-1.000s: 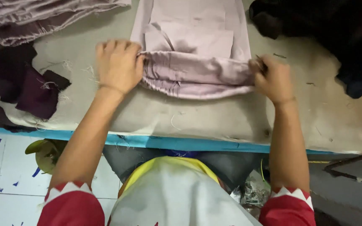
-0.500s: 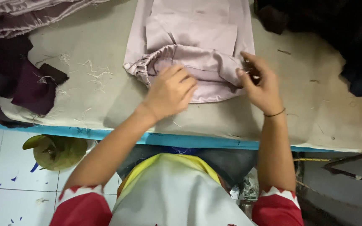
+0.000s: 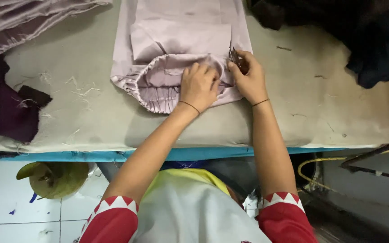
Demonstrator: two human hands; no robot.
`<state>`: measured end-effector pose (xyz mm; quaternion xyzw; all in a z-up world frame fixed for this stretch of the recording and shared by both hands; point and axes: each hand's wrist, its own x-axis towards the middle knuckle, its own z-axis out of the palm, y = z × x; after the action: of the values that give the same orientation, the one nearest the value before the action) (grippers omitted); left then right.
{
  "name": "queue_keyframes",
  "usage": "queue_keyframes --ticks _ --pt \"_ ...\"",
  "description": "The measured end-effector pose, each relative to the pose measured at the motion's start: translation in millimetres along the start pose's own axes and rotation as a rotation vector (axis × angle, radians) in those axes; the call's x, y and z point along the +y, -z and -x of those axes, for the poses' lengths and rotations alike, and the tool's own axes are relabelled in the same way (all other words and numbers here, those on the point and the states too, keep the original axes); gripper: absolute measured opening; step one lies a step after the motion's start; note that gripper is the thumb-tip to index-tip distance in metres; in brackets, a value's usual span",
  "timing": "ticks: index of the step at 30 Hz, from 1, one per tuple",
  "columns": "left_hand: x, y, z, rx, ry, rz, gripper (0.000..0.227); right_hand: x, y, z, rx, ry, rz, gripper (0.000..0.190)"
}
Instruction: Trimming loose threads from the waistband of trousers using snips and then folding them for storage.
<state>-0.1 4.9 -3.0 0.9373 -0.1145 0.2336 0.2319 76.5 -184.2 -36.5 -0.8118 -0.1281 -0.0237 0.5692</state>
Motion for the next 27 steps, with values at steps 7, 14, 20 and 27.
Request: queue_keyframes --ticks 7,14,20,27 --pt "-29.7 4.1 13.1 0.029 0.116 0.518 0.006 -33.8 1.7 13.7 -0.035 -0.025 -0.076 0.042" --pt "-32.6 8.2 13.4 0.122 0.077 0.657 0.005 -22.2 23.3 29.9 -0.074 0.171 -0.018 0.040" --pt "-24.6 17.4 11.5 0.139 0.054 0.695 0.004 -82.4 34.9 63.2 -0.163 0.219 0.628 0.043" --pt "-26.4 15.2 13.1 0.163 0.041 0.691 0.005 -123.7 17.3 43.5 -0.259 0.324 1.018 0.033"
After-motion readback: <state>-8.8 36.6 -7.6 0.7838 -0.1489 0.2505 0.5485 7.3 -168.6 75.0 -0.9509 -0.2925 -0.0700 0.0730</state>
